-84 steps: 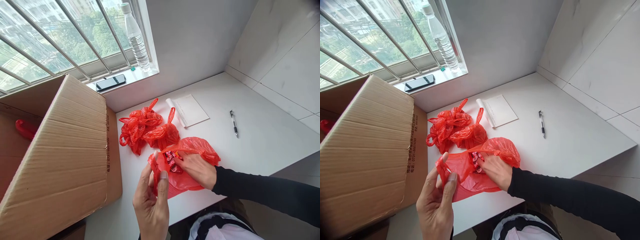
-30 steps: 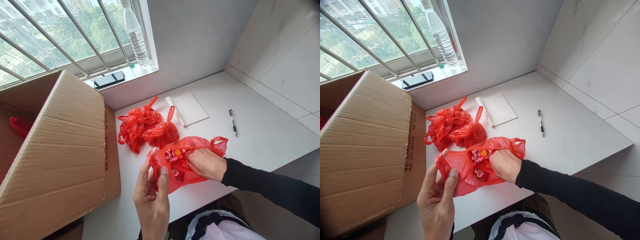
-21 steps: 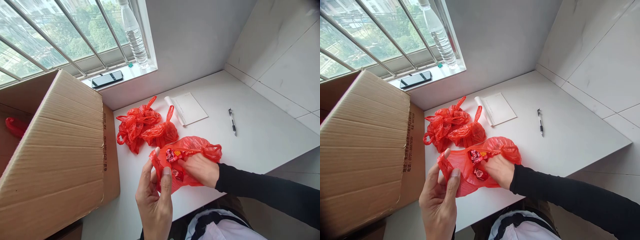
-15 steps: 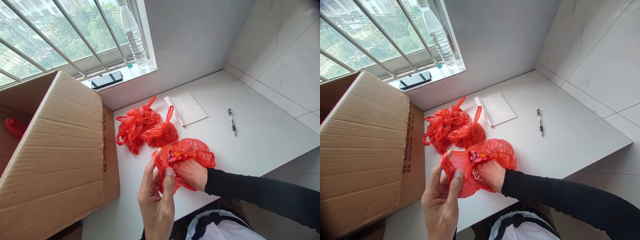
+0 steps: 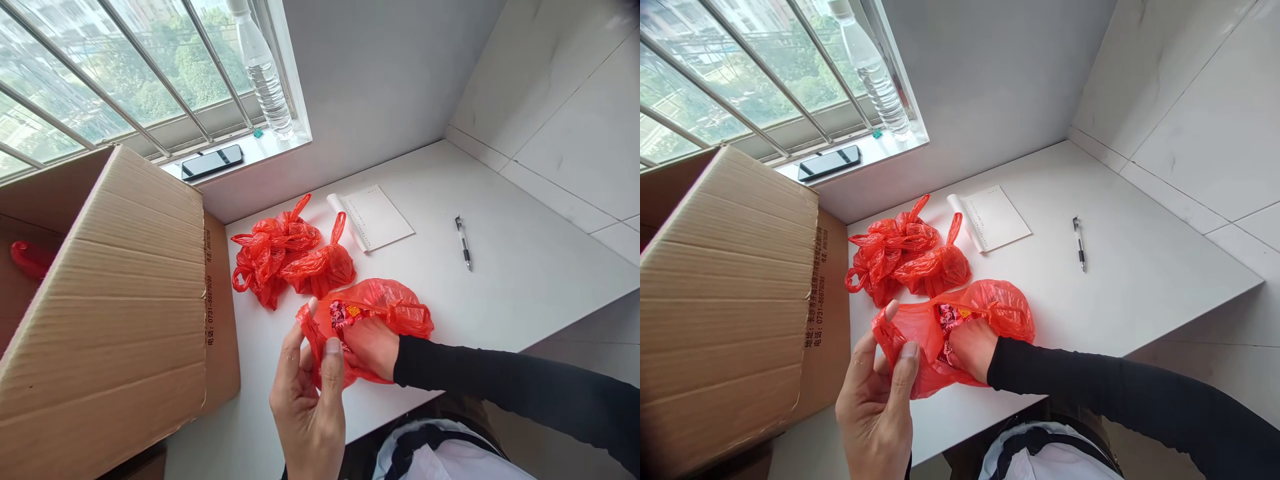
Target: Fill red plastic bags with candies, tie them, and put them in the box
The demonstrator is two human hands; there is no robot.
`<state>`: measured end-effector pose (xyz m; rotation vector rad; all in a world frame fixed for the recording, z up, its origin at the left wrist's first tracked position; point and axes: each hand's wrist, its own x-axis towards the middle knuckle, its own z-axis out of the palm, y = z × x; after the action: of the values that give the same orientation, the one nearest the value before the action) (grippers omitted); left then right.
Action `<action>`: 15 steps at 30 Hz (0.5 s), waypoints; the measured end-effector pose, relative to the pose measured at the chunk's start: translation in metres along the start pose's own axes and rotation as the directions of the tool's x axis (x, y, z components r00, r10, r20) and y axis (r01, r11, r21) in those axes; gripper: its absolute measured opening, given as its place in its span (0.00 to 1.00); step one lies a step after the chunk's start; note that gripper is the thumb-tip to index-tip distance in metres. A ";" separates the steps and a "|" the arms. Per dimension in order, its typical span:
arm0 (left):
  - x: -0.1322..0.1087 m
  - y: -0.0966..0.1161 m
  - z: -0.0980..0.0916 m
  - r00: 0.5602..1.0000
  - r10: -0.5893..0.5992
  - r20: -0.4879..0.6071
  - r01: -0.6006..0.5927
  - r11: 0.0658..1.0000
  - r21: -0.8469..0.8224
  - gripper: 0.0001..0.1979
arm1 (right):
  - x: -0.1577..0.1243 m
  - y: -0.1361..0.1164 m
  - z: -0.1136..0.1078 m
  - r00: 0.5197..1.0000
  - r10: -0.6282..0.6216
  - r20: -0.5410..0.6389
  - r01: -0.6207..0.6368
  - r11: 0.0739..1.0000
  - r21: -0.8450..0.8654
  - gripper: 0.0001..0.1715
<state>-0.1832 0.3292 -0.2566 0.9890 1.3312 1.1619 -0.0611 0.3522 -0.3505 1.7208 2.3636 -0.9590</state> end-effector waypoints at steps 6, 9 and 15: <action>0.003 -0.005 -0.012 1.000 0.025 -0.017 -0.024 0.998 0.051 0.23 | -0.015 0.017 -0.015 0.999 0.045 -0.002 -0.045 0.999 -0.020 0.13; 0.001 -0.005 -0.011 1.000 0.025 -0.014 -0.024 0.999 0.037 0.23 | -0.018 0.020 -0.018 0.994 0.103 -0.040 -0.104 0.994 -0.030 0.17; -0.001 -0.003 -0.009 1.000 0.009 0.010 -0.009 1.000 -0.003 0.26 | -0.023 0.023 -0.014 0.998 0.050 -0.040 -0.051 0.998 -0.027 0.14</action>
<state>-0.1914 0.3267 -0.2596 0.9983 1.3178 1.1641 -0.0279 0.3446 -0.3405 1.7962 2.3333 -0.8890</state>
